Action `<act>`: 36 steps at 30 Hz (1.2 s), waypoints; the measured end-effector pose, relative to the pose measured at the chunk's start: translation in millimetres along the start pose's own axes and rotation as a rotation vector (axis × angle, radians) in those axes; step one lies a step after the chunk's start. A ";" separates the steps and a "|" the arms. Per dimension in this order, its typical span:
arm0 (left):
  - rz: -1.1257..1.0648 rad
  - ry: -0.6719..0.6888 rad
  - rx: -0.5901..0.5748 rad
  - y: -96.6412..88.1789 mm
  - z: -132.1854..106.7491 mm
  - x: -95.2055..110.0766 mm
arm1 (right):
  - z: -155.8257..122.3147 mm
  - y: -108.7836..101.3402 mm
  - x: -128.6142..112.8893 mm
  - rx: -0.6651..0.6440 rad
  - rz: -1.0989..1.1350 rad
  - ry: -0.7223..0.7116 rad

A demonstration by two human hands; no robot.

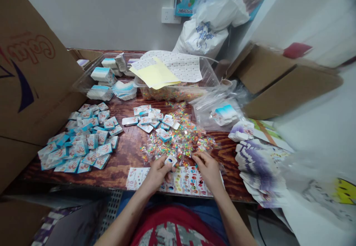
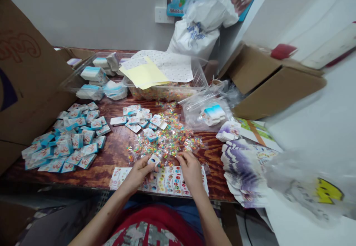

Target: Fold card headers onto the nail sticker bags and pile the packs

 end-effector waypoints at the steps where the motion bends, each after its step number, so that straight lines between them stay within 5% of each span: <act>1: 0.029 0.006 -0.002 0.1 0.7 -1.2 | -0.8 -0.9 -6.5 -0.027 0.062 -0.001; 5: 0.209 0.092 -0.028 5.4 2.6 1.2 | -8.5 22.5 -41.9 -0.264 0.201 -0.024; 7: 0.349 0.178 0.003 5.7 1.9 7.1 | -11.4 36.7 -50.0 -0.266 0.197 -0.004; 11: 0.594 0.239 0.038 2.5 -3.5 14.5 | -11.6 49.1 -41.9 -0.126 0.207 0.079; 17: 0.691 0.249 -0.142 1.5 -9.5 33.2 | -14.6 39.0 -27.4 -0.366 0.417 0.213; 23: 1.324 0.567 0.338 -14.0 26.5 82.9 | -15.4 9.6 -24.8 -0.239 0.573 0.312; 27: 1.477 0.560 0.375 -24.7 46.8 82.4 | -17.8 24.3 -37.1 -0.325 0.619 0.292; 31: 1.440 0.537 0.444 -45.6 37.0 78.3 | -12.1 32.3 -35.1 -0.299 0.684 0.340; 36: 1.424 0.473 0.402 -43.6 38.4 72.3 | -3.7 51.1 -40.6 -0.343 0.709 0.334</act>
Point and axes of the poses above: each hand's wrist, its own z-axis towards the middle knuckle, its own y-axis out of the palm, x = y × z, the point moved 6 cm from there along z, towards the middle knuckle, and after that the axes turned 6 degrees about z, right-handed, at the moved point
